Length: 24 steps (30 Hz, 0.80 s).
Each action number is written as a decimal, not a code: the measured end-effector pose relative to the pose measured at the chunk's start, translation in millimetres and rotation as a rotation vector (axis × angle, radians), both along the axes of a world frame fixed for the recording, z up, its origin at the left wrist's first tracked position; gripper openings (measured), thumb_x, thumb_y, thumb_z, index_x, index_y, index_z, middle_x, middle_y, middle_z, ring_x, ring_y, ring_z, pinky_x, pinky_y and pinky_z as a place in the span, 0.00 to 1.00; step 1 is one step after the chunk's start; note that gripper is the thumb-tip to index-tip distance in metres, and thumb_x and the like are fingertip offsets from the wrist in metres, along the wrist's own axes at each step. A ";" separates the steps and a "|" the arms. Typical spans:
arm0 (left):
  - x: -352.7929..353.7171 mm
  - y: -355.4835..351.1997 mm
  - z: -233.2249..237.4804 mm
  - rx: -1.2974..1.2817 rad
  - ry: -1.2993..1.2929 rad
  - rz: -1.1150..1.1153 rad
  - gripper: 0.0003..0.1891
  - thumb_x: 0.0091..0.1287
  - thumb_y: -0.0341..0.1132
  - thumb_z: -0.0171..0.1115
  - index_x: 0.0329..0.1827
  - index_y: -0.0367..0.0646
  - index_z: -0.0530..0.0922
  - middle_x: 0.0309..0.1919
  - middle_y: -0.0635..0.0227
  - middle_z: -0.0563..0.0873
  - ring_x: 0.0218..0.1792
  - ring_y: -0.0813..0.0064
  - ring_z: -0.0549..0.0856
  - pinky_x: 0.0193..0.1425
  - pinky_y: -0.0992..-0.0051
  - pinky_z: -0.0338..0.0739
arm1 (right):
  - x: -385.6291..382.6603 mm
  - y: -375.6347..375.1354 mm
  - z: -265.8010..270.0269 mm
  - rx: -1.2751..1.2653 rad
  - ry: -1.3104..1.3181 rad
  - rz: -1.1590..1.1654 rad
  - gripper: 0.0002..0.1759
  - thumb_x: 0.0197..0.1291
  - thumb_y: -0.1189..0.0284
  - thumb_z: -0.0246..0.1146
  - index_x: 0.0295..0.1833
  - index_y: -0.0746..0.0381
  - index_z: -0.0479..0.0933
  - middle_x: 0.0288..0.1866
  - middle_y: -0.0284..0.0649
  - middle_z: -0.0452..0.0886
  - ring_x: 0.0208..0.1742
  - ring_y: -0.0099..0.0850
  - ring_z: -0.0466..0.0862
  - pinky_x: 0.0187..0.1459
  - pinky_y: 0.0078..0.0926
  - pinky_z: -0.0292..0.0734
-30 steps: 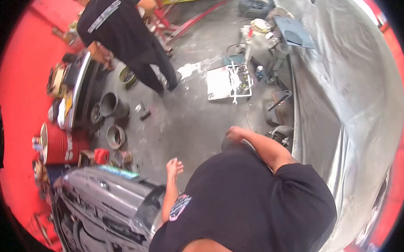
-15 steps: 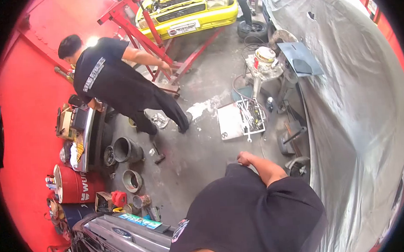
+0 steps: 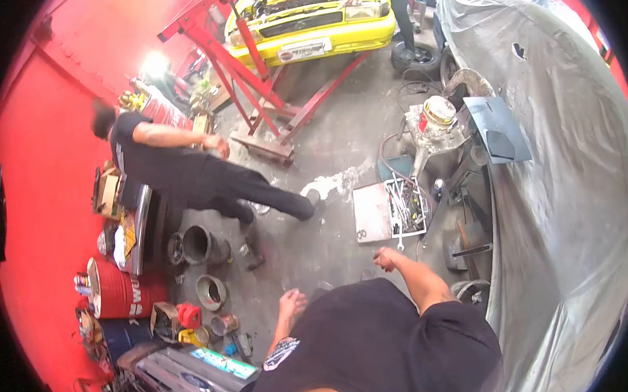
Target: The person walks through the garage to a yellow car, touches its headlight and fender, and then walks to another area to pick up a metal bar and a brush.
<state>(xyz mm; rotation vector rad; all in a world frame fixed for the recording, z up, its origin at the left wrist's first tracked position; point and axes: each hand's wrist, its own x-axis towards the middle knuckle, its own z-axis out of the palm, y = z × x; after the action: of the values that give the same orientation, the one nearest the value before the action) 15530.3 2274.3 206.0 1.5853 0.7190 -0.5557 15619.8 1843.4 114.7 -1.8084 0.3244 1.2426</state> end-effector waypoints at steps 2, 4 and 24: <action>7.4 8.4 -18.0 0.028 0.045 -0.068 0.20 0.76 0.40 0.57 0.65 0.39 0.75 0.46 0.58 0.88 0.41 0.66 0.89 0.42 0.67 0.85 | 1.7 2.0 -6.7 -0.009 0.029 -0.009 0.27 0.67 0.64 0.61 0.71 0.54 0.72 0.39 0.52 0.86 0.32 0.44 0.89 0.31 0.43 0.88; 15.4 25.3 -46.9 0.010 0.026 -0.004 0.20 0.75 0.41 0.58 0.65 0.40 0.75 0.46 0.58 0.88 0.41 0.65 0.89 0.42 0.63 0.85 | -0.3 0.2 4.9 -0.048 0.041 -0.018 0.27 0.67 0.65 0.62 0.71 0.55 0.72 0.40 0.53 0.87 0.31 0.43 0.89 0.31 0.42 0.88; 247.2 115.5 -56.8 0.030 0.065 -0.415 0.20 0.72 0.43 0.61 0.63 0.42 0.79 0.44 0.65 0.88 0.37 0.71 0.86 0.36 0.68 0.84 | 41.9 106.3 27.8 -0.106 -0.117 -0.336 0.25 0.61 0.67 0.64 0.64 0.59 0.78 0.35 0.50 0.88 0.30 0.38 0.89 0.35 0.34 0.87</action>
<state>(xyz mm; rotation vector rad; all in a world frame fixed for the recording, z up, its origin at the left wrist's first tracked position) 15777.5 2389.8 149.2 1.7616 0.4450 -0.9052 15661.7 1949.7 142.5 -1.8161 0.6102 0.8965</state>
